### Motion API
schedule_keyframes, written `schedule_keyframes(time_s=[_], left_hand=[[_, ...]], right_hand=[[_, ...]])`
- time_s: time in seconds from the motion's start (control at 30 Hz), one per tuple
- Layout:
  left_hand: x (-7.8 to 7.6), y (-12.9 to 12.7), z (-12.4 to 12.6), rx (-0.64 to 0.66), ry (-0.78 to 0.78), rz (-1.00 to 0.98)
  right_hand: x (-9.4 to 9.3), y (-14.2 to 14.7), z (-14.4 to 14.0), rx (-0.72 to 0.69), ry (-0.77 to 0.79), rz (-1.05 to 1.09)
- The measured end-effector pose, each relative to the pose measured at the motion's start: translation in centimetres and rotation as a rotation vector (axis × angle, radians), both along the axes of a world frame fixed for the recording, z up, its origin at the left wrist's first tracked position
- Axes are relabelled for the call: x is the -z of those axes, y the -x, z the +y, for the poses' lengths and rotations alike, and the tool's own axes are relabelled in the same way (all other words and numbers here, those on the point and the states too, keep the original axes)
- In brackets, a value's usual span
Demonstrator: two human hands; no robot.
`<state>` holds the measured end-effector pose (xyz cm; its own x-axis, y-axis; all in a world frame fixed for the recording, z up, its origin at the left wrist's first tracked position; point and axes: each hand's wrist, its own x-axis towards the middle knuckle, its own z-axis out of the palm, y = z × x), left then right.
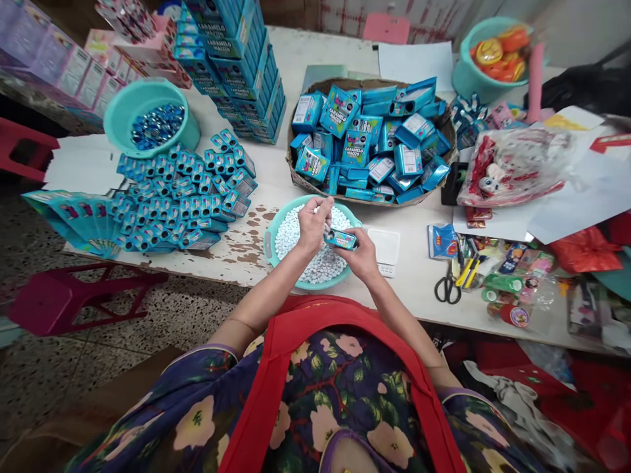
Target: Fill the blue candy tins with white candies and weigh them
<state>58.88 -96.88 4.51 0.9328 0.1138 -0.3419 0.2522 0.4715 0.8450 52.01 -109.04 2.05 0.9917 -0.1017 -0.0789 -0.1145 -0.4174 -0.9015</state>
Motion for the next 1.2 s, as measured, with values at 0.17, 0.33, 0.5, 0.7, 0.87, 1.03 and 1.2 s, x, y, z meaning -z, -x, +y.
schedule_keyframes(time_s=[0.17, 0.33, 0.5, 0.7, 0.87, 1.03, 1.2], left_hand=[[-0.8, -0.3, 0.3, -0.005, 0.049, -0.028], [-0.7, -1.2, 1.5, -0.093, 0.044, -0.04], [-0.1, -1.1, 1.0, -0.149, -0.097, -0.095], [0.7, -0.6, 0.0, -0.125, -0.132, -0.132], [0.4, -0.8, -0.1, -0.141, -0.085, -0.082], [-1.9, -1.1, 1.3, -0.098, 0.087, -0.001], [-1.5, -1.1, 3.0, -0.112, 0.166, 0.049]], right_hand=[[1.2, -0.8, 0.4, 0.004, -0.138, 0.022], [1.1, -2.2, 1.6, -0.058, -0.126, -0.038], [0.3, -2.5, 1.7, -0.058, -0.079, -0.057], [-0.1, -2.4, 1.1, -0.073, 0.01, -0.052], [-0.1, -2.6, 0.8, -0.058, 0.034, -0.036], [0.0, -1.4, -0.8, -0.014, -0.216, 0.072], [0.4, -1.1, -1.8, 0.058, -0.279, 0.184]])
